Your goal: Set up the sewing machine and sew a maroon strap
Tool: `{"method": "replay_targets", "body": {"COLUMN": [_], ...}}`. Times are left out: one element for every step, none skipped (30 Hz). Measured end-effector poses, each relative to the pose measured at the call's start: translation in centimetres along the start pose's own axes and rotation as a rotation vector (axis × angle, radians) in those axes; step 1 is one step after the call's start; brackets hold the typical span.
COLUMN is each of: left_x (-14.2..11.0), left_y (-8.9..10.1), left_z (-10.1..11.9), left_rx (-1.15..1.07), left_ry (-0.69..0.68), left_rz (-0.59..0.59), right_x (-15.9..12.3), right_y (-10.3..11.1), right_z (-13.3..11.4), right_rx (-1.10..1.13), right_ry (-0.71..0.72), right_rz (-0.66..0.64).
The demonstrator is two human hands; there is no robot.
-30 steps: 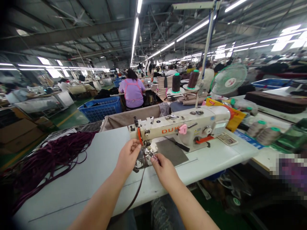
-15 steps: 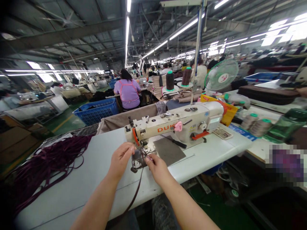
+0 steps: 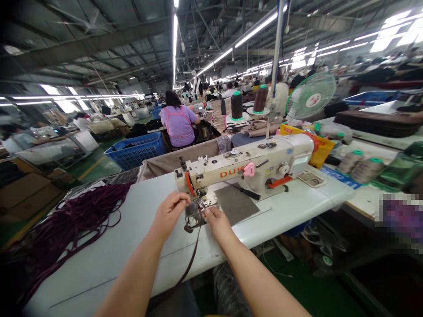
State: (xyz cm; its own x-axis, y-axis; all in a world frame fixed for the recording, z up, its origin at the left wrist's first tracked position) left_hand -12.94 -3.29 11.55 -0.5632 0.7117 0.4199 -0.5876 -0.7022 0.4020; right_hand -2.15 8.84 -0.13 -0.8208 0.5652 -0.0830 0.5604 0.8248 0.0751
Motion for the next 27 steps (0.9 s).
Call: {"method": "replay_targets", "body": {"left_x": [-0.2, -0.4, -0.6, -0.8, -1.0, -1.1, -1.2, -1.3, -1.3, -1.4, -1.4, -1.4, -1.4, -1.3, -1.3, -1.3, -1.3, -1.2, -1.2, -1.2, -1.2, -1.2, -1.2, -1.2, -1.2, -1.2, -1.1], "left_y": [0.0, 0.0, 0.0, 0.0, 0.1, 0.1, 0.2, 0.3, 0.4, 0.4, 0.5, 0.5, 0.6, 0.7, 0.7, 0.8, 0.9, 1.1, 1.2, 1.2, 1.3, 1.4, 1.4, 1.4, 1.4, 1.4, 1.3], "left_z": [0.4, 0.8, 1.0, 1.2, 1.3, 1.4, 1.3, 1.3, 1.3, 1.2, 1.1, 1.0, 0.9, 0.8, 0.7, 0.6, 0.5, 0.4, 0.3, 0.2, 0.2, 0.1, 0.0, 0.0, -0.1, -0.1, -0.1], "left_rx": [0.038, 0.067, 0.081, 0.079, 0.063, 0.033, -0.002, -0.034, -0.057, -0.072, -0.08, -0.082, -0.083, -0.084, -0.088, -0.092, -0.096, -0.1, -0.102, -0.103, -0.103, -0.102, -0.102, -0.104, -0.11, -0.119, -0.131], "left_ry": [-0.065, -0.12, -0.158, -0.177, -0.177, -0.164, -0.146, -0.127, -0.112, -0.099, -0.088, -0.079, -0.07, -0.06, -0.05, -0.039, -0.027, -0.017, -0.009, -0.003, 0.002, 0.008, 0.016, 0.023, 0.029, 0.031, 0.029], "left_rz": [-0.024, -0.054, -0.084, -0.109, -0.127, -0.135, -0.136, -0.135, -0.131, -0.125, -0.114, -0.101, -0.086, -0.07, -0.053, -0.034, -0.017, -0.003, 0.009, 0.018, 0.025, 0.03, 0.035, 0.039, 0.043, 0.047, 0.051], "right_x": [0.0, 0.0, 0.1, 0.1, 0.2, 0.3, 0.4, 0.5, 0.6, 0.7, 0.8, 0.9, 0.9, 1.0, 1.0, 1.0, 1.0, 0.9, 0.9, 0.8, 0.8, 0.8, 0.7, 0.7, 0.7, 0.6, 0.6], "right_y": [-0.1, -0.1, -0.2, -0.2, -0.2, -0.3, -0.3, -0.4, -0.4, -0.5, -0.6, -0.7, -0.9, -1.0, -1.1, -1.3, -1.4, -1.5, -1.6, -1.6, -1.7, -1.7, -1.7, -1.7, -1.7, -1.7, -1.7], "right_z": [0.0, 0.0, 0.0, 0.0, 0.0, 0.0, 0.1, 0.0, 0.0, 0.0, -0.1, -0.2, -0.3, -0.4, -0.5, -0.6, -0.7, -0.8, -0.9, -0.9, -1.0, -1.1, -1.1, -1.1, -1.2, -1.2, -1.2], "right_rx": [0.019, 0.036, 0.05, 0.063, 0.075, 0.085, 0.094, 0.102, 0.11, 0.118, 0.127, 0.137, 0.148, 0.16, 0.173, 0.187, 0.201, 0.214, 0.227, 0.238, 0.248, 0.258, 0.267, 0.275, 0.282, 0.288, 0.294], "right_ry": [-0.003, -0.005, -0.008, -0.01, -0.011, -0.012, -0.012, -0.011, -0.011, -0.01, -0.009, -0.009, -0.009, -0.009, -0.011, -0.012, -0.014, -0.015, -0.016, -0.016, -0.015, -0.013, -0.011, -0.009, -0.008, -0.006, -0.005], "right_rz": [-0.004, -0.006, -0.007, -0.007, -0.004, -0.001, 0.002, 0.006, 0.01, 0.014, 0.017, 0.019, 0.02, 0.022, 0.024, 0.026, 0.028, 0.028, 0.028, 0.027, 0.026, 0.027, 0.028, 0.03, 0.032, 0.032, 0.03]}}
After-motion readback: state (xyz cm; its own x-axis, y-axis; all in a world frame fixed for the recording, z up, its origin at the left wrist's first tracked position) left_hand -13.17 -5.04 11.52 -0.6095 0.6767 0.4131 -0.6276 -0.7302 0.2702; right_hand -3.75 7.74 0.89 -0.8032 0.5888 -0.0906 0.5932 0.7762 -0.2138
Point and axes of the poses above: each hand's wrist, its own x-axis towards the middle knuckle, its own y-axis out of the back of the hand, z = x × y, the point moved 5 cm from there along x, towards the middle knuckle, and after that the axes turned 6 degrees about -x, right-handed, at the moved point
